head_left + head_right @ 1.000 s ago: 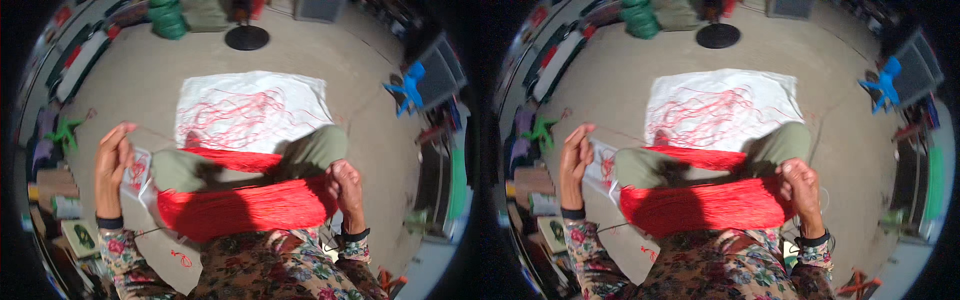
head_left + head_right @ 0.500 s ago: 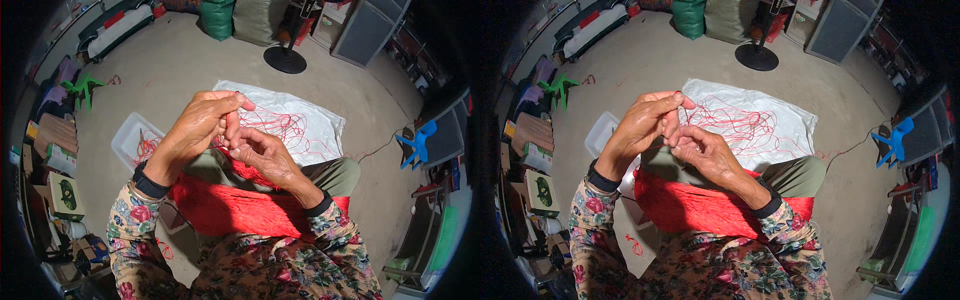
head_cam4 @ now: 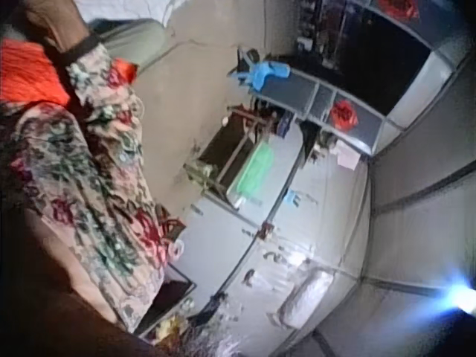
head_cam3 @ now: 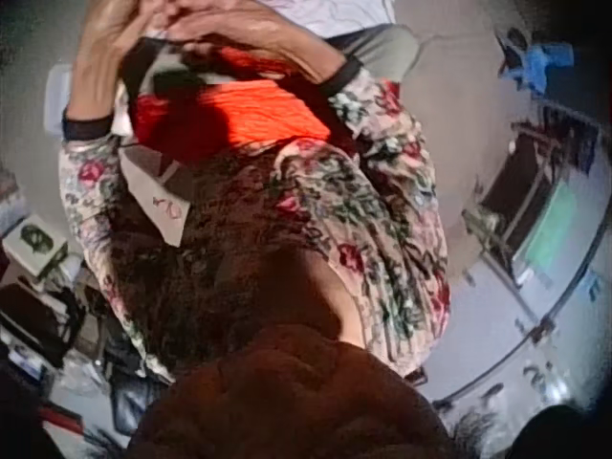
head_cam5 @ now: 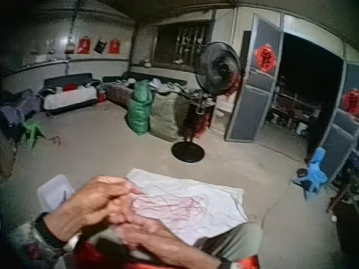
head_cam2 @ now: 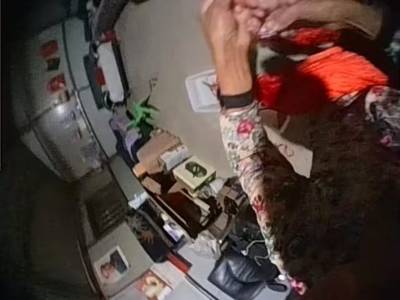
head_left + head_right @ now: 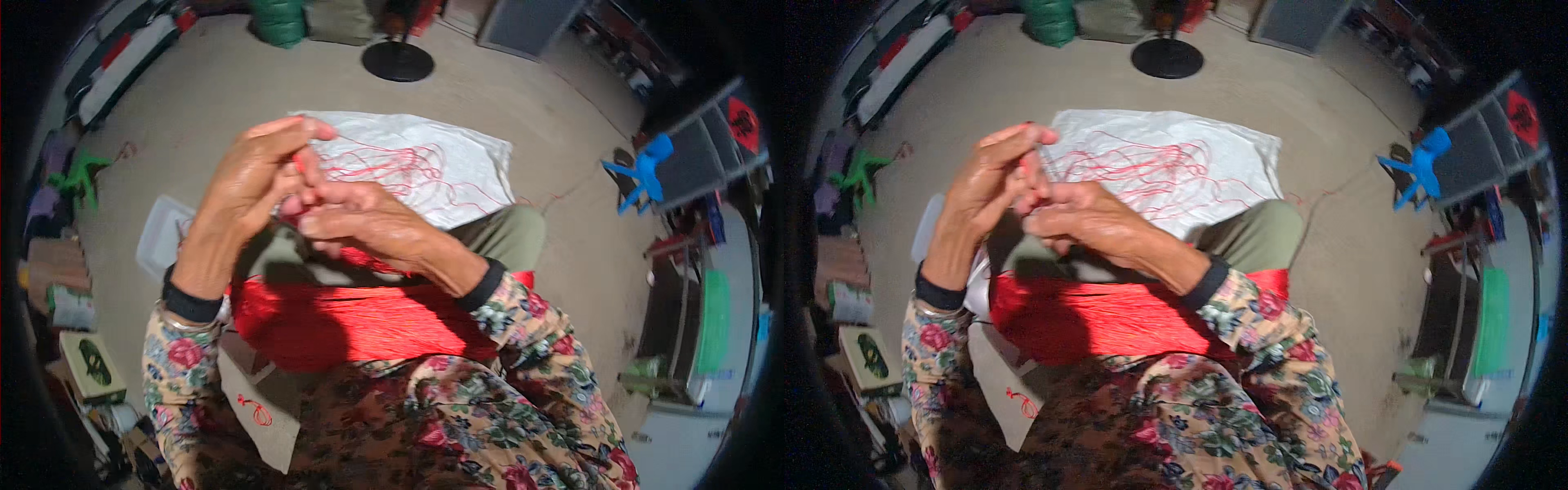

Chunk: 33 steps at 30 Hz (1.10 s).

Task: The person winds red cord around their legs, cuts it with shears, and then wraps the cord around their hand to tie it into a bundle.

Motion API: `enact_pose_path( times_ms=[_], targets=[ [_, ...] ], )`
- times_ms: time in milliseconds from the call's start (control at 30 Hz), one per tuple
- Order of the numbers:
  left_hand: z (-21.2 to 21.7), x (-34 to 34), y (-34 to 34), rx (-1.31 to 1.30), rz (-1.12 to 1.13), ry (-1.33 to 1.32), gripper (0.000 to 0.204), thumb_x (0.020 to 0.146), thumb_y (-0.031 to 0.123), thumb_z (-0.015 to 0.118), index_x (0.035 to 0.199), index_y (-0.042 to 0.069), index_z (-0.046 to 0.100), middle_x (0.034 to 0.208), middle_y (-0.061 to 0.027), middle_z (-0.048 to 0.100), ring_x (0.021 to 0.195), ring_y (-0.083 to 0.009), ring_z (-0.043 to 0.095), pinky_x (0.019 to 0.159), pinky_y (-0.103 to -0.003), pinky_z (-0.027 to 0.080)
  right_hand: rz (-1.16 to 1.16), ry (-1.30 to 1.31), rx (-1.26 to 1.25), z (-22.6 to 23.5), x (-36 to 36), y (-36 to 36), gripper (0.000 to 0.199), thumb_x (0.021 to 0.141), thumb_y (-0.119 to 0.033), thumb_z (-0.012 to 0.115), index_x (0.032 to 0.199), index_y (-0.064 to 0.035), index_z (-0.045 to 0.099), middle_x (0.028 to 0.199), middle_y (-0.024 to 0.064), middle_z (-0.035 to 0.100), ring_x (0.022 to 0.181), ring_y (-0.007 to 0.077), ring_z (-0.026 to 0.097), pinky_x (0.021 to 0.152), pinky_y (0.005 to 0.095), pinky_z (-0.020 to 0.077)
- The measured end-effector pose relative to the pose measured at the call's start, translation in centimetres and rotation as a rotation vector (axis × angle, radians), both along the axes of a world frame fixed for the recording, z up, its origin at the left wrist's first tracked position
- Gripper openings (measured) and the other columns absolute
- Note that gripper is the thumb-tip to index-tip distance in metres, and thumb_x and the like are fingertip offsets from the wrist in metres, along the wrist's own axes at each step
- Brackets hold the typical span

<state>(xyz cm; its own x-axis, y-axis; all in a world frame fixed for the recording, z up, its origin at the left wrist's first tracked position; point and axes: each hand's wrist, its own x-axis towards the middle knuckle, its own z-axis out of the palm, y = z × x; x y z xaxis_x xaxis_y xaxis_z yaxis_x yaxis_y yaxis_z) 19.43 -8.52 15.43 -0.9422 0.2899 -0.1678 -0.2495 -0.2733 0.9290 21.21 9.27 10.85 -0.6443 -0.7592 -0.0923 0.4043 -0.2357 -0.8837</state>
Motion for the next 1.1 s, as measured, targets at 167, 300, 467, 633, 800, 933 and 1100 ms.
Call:
enact_pose_path(
  times_ms=[167, 300, 467, 633, 800, 933, 1100],
  targets=[
    [-0.2, 0.2, 0.2, -0.007, 0.005, 0.032, 0.029, 0.099, 0.021, 0.054, 0.107, -0.008, 0.056, 0.061, -0.0097, 0.06, 0.054, -0.018, 0.062, 0.048, -0.025, 0.05, 0.043, -0.014, 0.058, -0.4, -0.1, 0.1, 0.024, 0.095, -0.02, 0.062, 0.107, 0.0007, 0.064, 0.077, -0.0004, 0.06, 0.065, 0.0075, 0.054, 0.06, 0.022, 0.0439],
    [-0.7, 0.2, 0.3, 0.015, 0.015, 0.034, 0.03, 0.099, 0.02, 0.055, 0.107, -0.009, 0.056, 0.061, -0.01, 0.059, 0.055, -0.0185, 0.062, 0.048, -0.024, 0.05, 0.061, -0.019, 0.072, -0.6, -0.1, 0.4, 0.027, 0.098, -0.024, 0.057, 0.104, 0.0006, 0.066, 0.07, -0.0006, 0.056, 0.062, 0.0081, 0.052, 0.057, 0.0226, 0.041],
    [-1.1, -1.0, -0.4, 0.013, 0.053, 0.023, 0.029, 0.1, 0.02, 0.054, 0.109, -0.007, 0.056, 0.065, -0.0086, 0.059, 0.062, -0.0209, 0.064, 0.054, -0.029, 0.052, 0.027, 0.009, 0.077, -0.2, -1.0, 0.3, 0.025, 0.099, -0.024, 0.056, 0.101, -0.0024, 0.069, 0.07, -0.0008, 0.057, 0.063, 0.0087, 0.052, 0.058, 0.0228, 0.0414],
    [-1.2, -1.6, -1.4, 0.09, 0.031, 0.034, 0.03, 0.1, 0.02, 0.053, 0.112, -0.007, 0.056, 0.068, -0.0101, 0.061, 0.065, -0.0204, 0.064, 0.059, -0.029, 0.054, 0.011, 0.053, 0.12, 0.5, -1.8, 0.2, 0.029, 0.1, -0.026, 0.055, 0.102, -0.0001, 0.067, 0.071, -0.0015, 0.059, 0.062, 0.007, 0.055, 0.057, 0.0217, 0.045],
    [-1.1, -1.5, -1.8, 0.109, 0.016, 0.026, 0.03, 0.1, 0.019, 0.053, 0.112, -0.008, 0.057, 0.07, -0.0105, 0.062, 0.064, -0.0192, 0.065, 0.058, -0.027, 0.055, 0.025, 0.056, 0.116, 0.8, -1.8, -0.1, 0.03, 0.1, -0.027, 0.055, 0.102, 0.0014, 0.066, 0.071, -0.0004, 0.059, 0.063, 0.0079, 0.054, 0.057, 0.0219, 0.0444],
    [-1.1, -1.6, -1.8, 0.091, 0.022, 0.039, 0.03, 0.1, 0.019, 0.054, 0.112, -0.008, 0.058, 0.07, -0.0102, 0.062, 0.064, -0.0186, 0.065, 0.057, -0.026, 0.055, 0.014, 0.071, 0.133, 0.9, -1.9, -0.3, 0.031, 0.1, -0.026, 0.054, 0.102, 0.0024, 0.066, 0.071, 0.0002, 0.059, 0.064, 0.0079, 0.054, 0.057, 0.0219, 0.0449],
    [-1.4, -1.8, -2.0, 0.099, -0.003, 0.054, 0.031, 0.1, 0.021, 0.054, 0.112, -0.008, 0.058, 0.07, -0.0103, 0.063, 0.064, -0.0177, 0.065, 0.057, -0.025, 0.055, 0.03, 0.076, 0.134, 0.8, -2.0, -0.3, 0.031, 0.1, -0.026, 0.054, 0.102, 0.0031, 0.066, 0.071, 0.0002, 0.059, 0.064, 0.008, 0.055, 0.058, 0.022, 0.046]
  ],
)
